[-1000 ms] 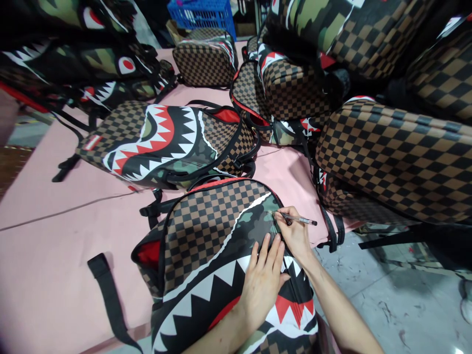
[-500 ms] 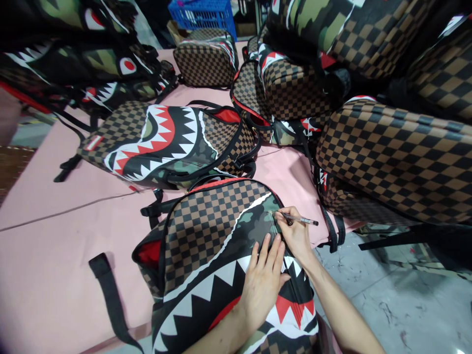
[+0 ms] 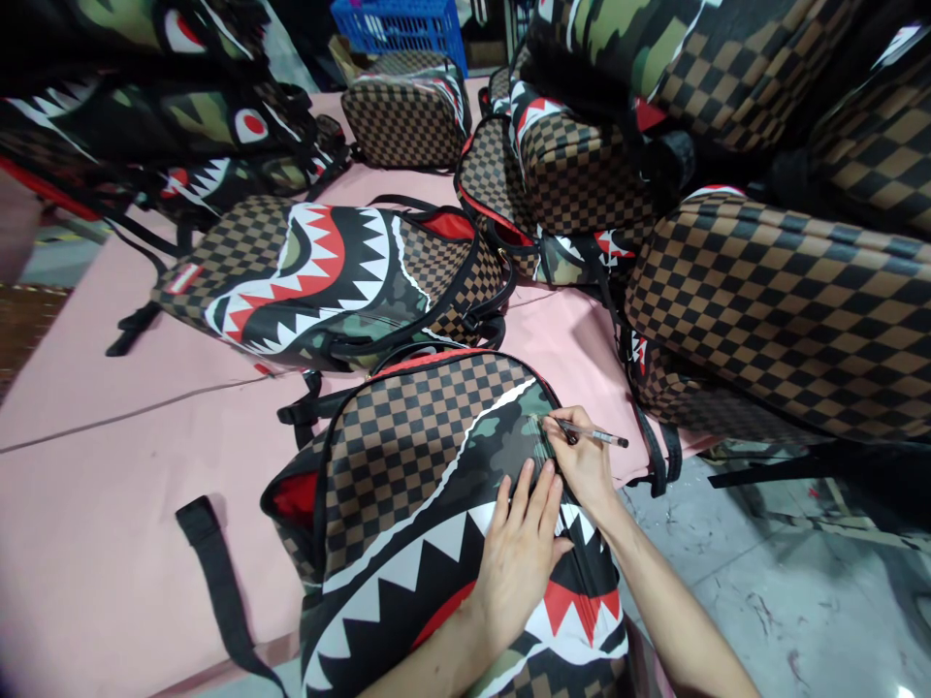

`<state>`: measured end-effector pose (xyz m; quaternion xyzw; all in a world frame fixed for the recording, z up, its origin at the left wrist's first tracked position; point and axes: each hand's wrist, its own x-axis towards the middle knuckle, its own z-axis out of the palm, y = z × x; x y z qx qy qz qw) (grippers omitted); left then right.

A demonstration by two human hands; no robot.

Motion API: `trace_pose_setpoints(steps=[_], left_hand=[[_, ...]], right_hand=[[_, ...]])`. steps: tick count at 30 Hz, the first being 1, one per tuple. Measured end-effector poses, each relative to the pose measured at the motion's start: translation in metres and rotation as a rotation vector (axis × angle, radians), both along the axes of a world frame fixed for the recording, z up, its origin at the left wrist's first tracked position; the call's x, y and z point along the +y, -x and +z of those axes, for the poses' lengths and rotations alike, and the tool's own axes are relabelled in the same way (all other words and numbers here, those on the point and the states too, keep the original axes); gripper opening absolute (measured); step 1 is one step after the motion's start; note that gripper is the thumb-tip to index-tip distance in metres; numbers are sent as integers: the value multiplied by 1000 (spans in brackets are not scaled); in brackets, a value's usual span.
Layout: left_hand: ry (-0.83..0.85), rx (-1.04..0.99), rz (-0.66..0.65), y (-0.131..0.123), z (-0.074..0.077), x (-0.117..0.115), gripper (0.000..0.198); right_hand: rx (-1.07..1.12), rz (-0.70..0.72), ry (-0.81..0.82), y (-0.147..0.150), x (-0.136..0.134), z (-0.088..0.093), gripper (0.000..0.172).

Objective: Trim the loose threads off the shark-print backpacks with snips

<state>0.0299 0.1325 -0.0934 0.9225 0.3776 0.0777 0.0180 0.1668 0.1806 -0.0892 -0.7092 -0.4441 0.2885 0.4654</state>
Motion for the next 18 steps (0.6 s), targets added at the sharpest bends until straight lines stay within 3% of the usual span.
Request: trace_pose_setpoints(steps=[9,18], left_hand=[[3,-6,1,0,0,1,68],[17,-10,8,0,-1,1,66]], right_hand=[[84,67,0,0,1,-4,22],[31,88,17,0,3,-3,23]])
